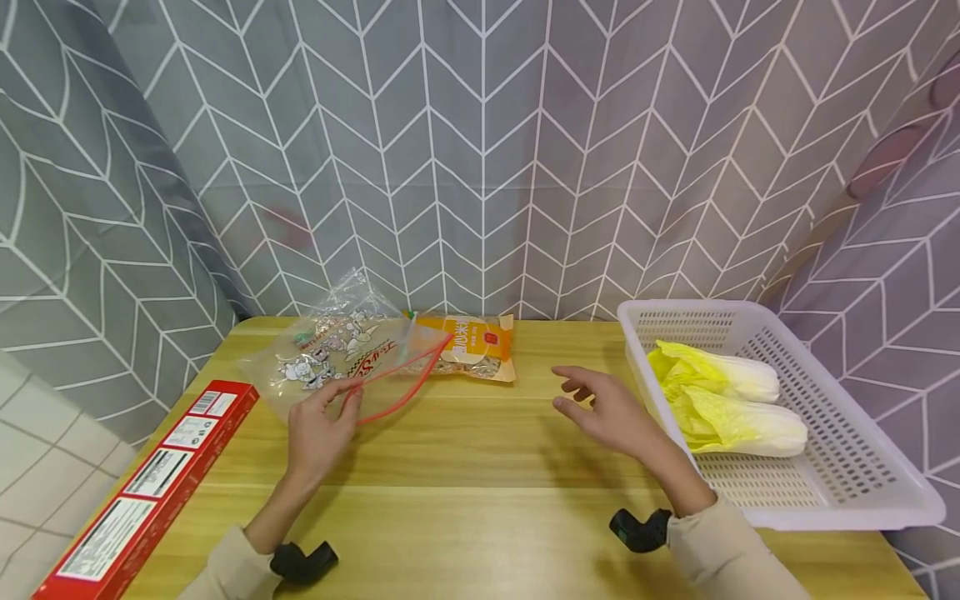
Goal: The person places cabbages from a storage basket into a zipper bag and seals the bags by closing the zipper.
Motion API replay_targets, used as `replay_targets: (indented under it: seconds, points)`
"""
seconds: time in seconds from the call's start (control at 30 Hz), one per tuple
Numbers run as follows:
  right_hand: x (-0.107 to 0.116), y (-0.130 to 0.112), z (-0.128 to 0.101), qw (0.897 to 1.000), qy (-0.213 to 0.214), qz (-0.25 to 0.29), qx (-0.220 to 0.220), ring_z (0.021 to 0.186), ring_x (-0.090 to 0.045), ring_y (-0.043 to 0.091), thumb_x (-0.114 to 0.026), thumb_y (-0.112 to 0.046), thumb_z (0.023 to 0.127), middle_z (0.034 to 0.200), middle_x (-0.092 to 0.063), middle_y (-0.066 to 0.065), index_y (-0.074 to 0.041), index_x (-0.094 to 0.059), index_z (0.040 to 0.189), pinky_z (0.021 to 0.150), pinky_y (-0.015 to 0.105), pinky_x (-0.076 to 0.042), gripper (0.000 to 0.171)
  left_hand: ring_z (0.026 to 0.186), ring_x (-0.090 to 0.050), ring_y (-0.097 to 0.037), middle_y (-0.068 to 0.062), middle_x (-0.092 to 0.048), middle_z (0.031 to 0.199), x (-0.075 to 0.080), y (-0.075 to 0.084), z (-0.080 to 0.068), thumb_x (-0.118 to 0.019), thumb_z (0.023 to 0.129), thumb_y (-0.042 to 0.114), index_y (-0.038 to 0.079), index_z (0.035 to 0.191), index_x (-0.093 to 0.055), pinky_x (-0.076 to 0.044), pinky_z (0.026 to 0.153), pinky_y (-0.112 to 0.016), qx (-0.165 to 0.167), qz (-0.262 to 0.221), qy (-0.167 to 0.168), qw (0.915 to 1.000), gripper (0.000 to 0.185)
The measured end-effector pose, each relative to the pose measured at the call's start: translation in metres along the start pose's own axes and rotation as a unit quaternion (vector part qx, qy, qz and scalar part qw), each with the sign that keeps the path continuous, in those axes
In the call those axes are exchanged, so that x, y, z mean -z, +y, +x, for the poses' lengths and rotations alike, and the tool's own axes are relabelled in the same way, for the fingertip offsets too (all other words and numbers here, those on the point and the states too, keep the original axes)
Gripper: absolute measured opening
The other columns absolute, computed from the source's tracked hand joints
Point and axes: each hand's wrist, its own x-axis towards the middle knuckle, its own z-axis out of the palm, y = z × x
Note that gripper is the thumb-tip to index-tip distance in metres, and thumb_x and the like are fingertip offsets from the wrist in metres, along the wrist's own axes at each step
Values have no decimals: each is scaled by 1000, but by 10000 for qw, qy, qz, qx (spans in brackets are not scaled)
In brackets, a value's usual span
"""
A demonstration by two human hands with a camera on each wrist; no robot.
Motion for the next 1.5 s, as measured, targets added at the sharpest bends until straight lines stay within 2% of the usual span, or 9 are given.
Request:
replay_targets:
  seconds: [0.43,0.63,0.9,1.03,1.17,1.23,1.33,1.43,1.5]
  points:
    - [52,20,-5,9988,224,-261,-335,96,-69,14,-65,-22,100,112,-75,10,-6,-61,139,76,23,-57,42,37,-30,0,-14,-78,109,1,0,-1,-74,89,7,7,106,-78,-43,51,-24,-19,-4,-55,10000,17]
    - [80,47,-16,9978,295,-247,-537,92,-60,-11,-66,-22,100,116,-73,15,-6,-60,141,75,18,-55,44,33,-28,0,-17,-76,115,2,0,-1,-72,90,7,9,110,-77,-31,34,-22,204,-141,-246,9994,21]
    - [110,86,-28,9959,381,-601,-556,88,-58,-16,-70,-19,97,113,-74,18,-4,-65,134,67,18,-54,40,33,-29,0,-15,-76,115,1,0,-1,-72,91,8,10,110,-77,-31,35,-22,266,-80,-279,9992,21]
    - [121,104,-32,9943,480,-712,-626,89,-54,-21,-72,-19,96,111,-72,-17,-1,-65,131,68,13,-51,40,34,-29,0,-15,-76,115,1,-1,-1,-73,90,8,11,110,-77,-31,35,-22,261,-102,-260,9993,21]
    - [128,123,-33,9931,516,-785,-702,92,-48,-24,-73,-21,95,110,-51,-44,-1,-64,133,70,7,-47,44,34,-30,-1,-15,-76,115,1,-1,-2,-73,90,8,11,110,-77,-32,34,-22,287,-107,-275,9992,21]
    - [131,131,-34,9920,453,-879,-791,99,-52,-15,-73,-22,95,118,-56,-35,-1,-62,136,71,9,-46,47,34,-30,-1,-14,-77,114,1,0,-2,-73,91,8,11,110,-77,-33,35,-22,284,-95,-285,9991,21]
    - [132,143,-36,9895,220,-1038,-983,115,-61,22,-70,-26,97,138,-62,5,0,-57,140,84,35,-55,52,35,-30,0,-14,-77,114,1,0,-2,-73,91,8,11,110,-77,-33,36,-22,270,-71,-283,9992,20]
    - [133,153,-37,9875,-144,-1037,-1182,119,-46,64,-67,-27,98,145,-42,42,5,-49,144,87,69,-47,59,35,-30,-1,-14,-77,113,1,1,-2,-72,91,8,10,109,-77,-33,36,-22,262,-62,-257,9993,19]
    - [133,159,-39,9841,-381,-1061,-1375,121,-41,70,-65,-31,99,146,-37,45,5,-44,147,87,79,-40,64,35,-30,-1,-15,-77,113,1,2,-1,-72,91,9,10,109,-77,-33,37,-22,249,-51,-235,9994,19]
